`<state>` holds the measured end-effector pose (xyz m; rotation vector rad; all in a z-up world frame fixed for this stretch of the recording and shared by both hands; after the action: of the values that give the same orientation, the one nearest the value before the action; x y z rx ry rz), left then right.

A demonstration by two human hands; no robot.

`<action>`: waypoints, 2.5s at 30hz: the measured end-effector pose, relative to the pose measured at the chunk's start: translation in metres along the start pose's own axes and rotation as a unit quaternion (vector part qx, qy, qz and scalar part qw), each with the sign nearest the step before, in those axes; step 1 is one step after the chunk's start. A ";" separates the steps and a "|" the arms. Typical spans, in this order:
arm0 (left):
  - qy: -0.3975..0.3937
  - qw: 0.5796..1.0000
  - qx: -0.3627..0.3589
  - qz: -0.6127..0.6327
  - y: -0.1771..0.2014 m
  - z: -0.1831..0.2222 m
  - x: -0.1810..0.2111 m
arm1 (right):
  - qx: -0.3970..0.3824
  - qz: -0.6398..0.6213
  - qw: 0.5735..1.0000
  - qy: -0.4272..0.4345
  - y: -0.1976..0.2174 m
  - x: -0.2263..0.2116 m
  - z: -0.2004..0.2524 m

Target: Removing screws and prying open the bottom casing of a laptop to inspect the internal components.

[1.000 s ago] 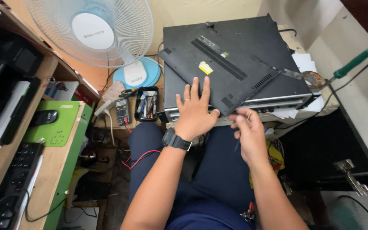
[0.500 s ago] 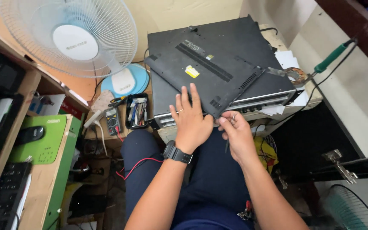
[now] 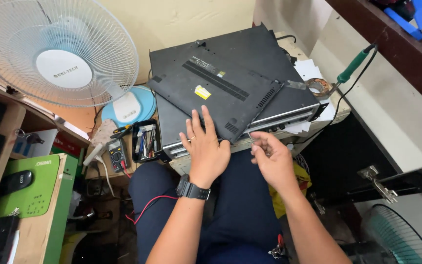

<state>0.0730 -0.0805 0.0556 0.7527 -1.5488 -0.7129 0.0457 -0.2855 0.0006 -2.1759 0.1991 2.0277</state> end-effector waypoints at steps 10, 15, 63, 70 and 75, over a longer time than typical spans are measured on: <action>0.001 1.000 0.005 0.000 0.002 0.002 0.001 | -0.006 0.163 0.980 0.113 -0.010 -0.014 0.009; 0.003 1.000 0.001 0.009 0.004 0.003 0.003 | -0.012 0.160 0.980 0.115 -0.014 -0.019 0.012; 0.008 0.997 0.079 0.023 -0.005 0.006 0.002 | 0.083 -0.156 0.964 0.200 -0.051 0.062 -0.016; 0.008 0.997 0.075 0.018 -0.008 0.008 -0.003 | 0.092 -0.111 0.970 0.198 -0.044 0.041 -0.009; 0.002 0.997 0.081 -0.004 -0.014 0.006 -0.008 | 0.093 -0.025 0.975 0.203 -0.031 0.026 -0.005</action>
<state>0.0684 -0.0823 0.0391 0.8797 -1.6144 -0.5962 0.0590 -0.2557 -0.0240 -2.4172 0.3626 1.4521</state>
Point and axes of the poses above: each hand's wrist, its own z-axis away from the middle knuckle, its own y-axis out of the back of the hand, x = y × z, the point moved 7 cm from there along -z, towards the middle knuckle, and after that the axes turned 7 degrees about -z, right-handed, at the moved point
